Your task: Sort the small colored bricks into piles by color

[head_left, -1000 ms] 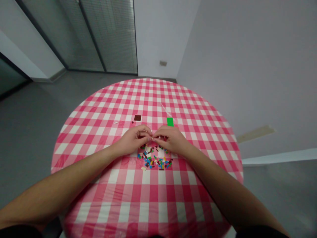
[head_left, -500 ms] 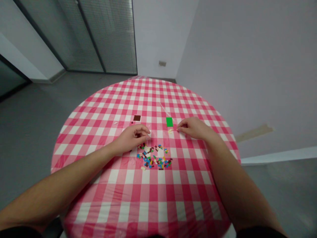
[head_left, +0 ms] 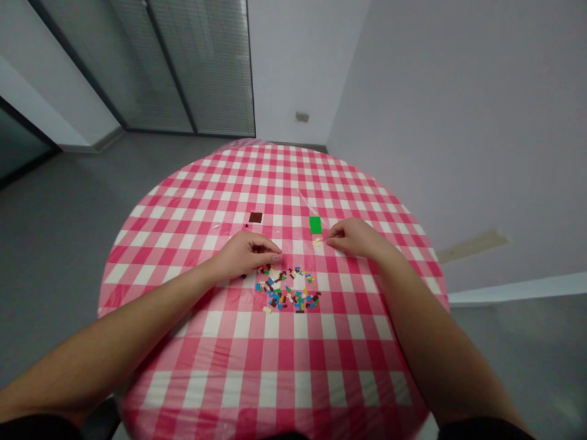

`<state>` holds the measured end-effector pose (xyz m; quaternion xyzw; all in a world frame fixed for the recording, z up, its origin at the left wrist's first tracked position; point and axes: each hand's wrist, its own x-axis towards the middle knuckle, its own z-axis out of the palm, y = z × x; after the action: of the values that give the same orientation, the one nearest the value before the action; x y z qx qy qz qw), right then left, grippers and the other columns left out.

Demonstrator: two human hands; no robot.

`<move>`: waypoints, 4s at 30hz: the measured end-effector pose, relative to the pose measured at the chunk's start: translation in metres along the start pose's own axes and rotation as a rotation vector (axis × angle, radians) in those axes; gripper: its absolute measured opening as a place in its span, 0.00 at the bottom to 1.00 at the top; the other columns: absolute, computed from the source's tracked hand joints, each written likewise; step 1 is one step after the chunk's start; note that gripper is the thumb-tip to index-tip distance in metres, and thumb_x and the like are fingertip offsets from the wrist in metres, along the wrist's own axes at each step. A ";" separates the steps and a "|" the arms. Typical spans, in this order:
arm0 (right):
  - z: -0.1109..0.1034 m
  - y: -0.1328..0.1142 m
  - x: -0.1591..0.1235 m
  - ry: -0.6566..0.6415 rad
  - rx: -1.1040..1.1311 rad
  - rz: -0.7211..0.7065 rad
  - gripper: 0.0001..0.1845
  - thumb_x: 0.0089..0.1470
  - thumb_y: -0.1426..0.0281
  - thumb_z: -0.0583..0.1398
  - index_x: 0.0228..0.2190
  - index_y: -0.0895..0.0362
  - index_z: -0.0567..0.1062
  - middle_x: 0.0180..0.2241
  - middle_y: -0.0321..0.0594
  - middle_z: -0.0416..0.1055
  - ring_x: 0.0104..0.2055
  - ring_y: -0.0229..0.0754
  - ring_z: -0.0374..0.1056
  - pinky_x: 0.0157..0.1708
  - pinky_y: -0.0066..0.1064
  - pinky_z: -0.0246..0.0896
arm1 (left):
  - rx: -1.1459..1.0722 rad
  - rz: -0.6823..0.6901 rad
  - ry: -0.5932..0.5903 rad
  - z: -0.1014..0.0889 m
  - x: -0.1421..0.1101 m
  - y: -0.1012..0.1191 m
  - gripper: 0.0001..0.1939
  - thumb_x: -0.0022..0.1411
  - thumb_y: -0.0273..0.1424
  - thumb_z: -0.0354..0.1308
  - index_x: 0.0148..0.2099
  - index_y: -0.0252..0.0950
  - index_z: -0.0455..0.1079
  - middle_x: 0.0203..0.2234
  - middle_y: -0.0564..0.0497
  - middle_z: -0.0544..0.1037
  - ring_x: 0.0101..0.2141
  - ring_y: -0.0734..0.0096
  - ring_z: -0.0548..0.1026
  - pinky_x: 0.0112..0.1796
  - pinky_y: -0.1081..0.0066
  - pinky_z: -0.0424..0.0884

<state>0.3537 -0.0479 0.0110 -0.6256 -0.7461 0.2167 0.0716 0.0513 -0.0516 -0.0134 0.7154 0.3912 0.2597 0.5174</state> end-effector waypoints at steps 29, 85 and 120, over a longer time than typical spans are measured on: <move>0.005 -0.006 0.001 0.066 0.037 -0.072 0.12 0.58 0.65 0.60 0.26 0.56 0.78 0.24 0.39 0.76 0.25 0.38 0.67 0.26 0.33 0.54 | -0.102 0.010 0.027 0.000 0.000 0.003 0.08 0.56 0.32 0.65 0.35 0.32 0.77 0.26 0.49 0.79 0.25 0.74 0.74 0.28 0.72 0.71; 0.035 -0.021 0.013 0.480 0.118 -0.139 0.10 0.58 0.67 0.63 0.37 0.54 0.84 0.37 0.44 0.80 0.38 0.45 0.73 0.40 0.36 0.67 | -0.177 0.005 -0.012 0.007 -0.002 0.001 0.11 0.58 0.31 0.65 0.43 0.33 0.75 0.32 0.47 0.84 0.31 0.71 0.80 0.32 0.72 0.74; 0.030 0.025 0.028 0.399 -0.076 0.039 0.18 0.61 0.68 0.57 0.45 0.58 0.84 0.42 0.50 0.81 0.43 0.51 0.75 0.44 0.40 0.68 | -0.086 0.002 -0.086 0.002 -0.002 0.001 0.08 0.58 0.33 0.64 0.37 0.34 0.77 0.29 0.47 0.82 0.30 0.70 0.78 0.33 0.71 0.73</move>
<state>0.3590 -0.0245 -0.0311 -0.6726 -0.7125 0.0613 0.1900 0.0521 -0.0549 -0.0130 0.7032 0.3565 0.2458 0.5639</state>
